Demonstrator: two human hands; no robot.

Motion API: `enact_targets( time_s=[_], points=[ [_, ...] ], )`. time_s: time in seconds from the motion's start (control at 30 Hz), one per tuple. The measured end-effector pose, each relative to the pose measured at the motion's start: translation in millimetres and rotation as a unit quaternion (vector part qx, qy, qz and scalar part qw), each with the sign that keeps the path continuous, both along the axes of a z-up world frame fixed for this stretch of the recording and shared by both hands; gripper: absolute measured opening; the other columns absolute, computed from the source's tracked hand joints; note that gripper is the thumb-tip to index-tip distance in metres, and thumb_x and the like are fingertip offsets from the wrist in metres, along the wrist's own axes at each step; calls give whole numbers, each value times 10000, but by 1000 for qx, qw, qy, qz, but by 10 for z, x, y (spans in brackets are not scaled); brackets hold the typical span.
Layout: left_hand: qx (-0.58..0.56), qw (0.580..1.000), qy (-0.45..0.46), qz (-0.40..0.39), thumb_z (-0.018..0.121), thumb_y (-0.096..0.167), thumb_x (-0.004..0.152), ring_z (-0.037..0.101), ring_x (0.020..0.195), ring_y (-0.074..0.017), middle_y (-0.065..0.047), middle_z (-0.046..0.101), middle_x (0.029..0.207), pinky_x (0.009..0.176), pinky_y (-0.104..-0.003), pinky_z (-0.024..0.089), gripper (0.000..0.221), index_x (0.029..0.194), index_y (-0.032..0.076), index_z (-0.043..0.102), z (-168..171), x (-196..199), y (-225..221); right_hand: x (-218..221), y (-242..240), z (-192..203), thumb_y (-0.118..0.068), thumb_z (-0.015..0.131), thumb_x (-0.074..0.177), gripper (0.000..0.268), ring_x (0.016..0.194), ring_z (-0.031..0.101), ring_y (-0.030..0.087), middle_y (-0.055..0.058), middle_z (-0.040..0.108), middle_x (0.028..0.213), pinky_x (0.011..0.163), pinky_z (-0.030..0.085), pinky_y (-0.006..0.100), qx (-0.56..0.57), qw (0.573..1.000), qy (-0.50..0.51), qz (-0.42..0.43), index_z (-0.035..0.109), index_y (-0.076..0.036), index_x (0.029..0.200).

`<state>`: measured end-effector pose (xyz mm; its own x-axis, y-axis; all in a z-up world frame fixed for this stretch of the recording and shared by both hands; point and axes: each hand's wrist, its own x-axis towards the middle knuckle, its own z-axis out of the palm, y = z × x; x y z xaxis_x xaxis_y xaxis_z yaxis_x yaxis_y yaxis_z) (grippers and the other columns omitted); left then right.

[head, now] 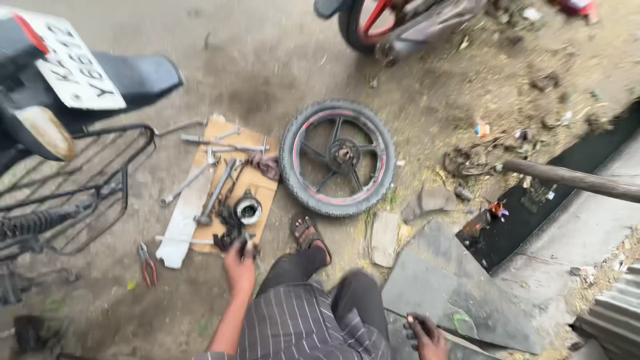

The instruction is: The person sits on the ground working on a motorcycle wheel with its sprocket. They hammer a punch against the hub to seat or free components, then use a socket wrench with a long breaker bar to turn the hub nuts, steadying the wheel with the other hand.

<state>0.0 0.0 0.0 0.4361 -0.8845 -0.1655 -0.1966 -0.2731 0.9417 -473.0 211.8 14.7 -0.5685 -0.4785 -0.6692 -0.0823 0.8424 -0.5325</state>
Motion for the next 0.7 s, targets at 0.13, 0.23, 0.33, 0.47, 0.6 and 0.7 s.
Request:
enact_targets(
  time_s=[0.13,0.23,0.33,0.47,0.6,0.7],
  points=[
    [89,991,96,9,657,110,957,693,849,-105,-47,751,969,781,-256,543,319,1272,57,674,712,-498,-602,-55,-548,258,-396,695,908,376,810,752,212,71,824,950,684,575,371,34,998,15,49,797,-147,1171],
    [69,988,137,17,720,117,955,629,841,-110,-48,728,959,750,-276,516,228,1158,13,721,789,-701,-815,-301,-581,-335,-361,678,921,437,910,725,283,166,816,1045,758,541,400,92,993,-47,60,787,-76,1234],
    [116,955,252,106,782,129,888,643,871,-99,-18,725,974,773,-260,518,274,1124,7,714,554,-787,-845,-709,-475,-1502,-214,670,874,516,1227,675,264,165,741,1297,1037,464,344,-159,946,-134,249,633,26,1330],
    [131,925,319,159,800,101,856,648,891,-105,-31,730,999,794,-259,507,286,1094,-14,690,-250,-774,-1177,-618,-1238,-2697,-253,538,998,522,1298,610,314,196,660,1424,1105,448,400,-12,982,-141,121,577,17,1443],
    [173,916,324,162,769,85,924,639,913,-114,-65,706,1008,806,-276,514,224,1065,-33,642,-1002,-797,-1151,1804,-4259,-2944,-308,428,1044,543,1380,504,347,212,523,1515,1159,395,440,2,902,73,424,459,-27,1508],
    [149,929,301,155,747,55,926,629,913,-109,-65,686,1007,813,-276,510,181,1065,-15,654,-1718,-743,-1446,2015,-4956,-5413,-383,316,1067,572,1476,367,369,216,349,1606,1215,318,475,-123,495,320,798,309,-98,1563]
  ],
)
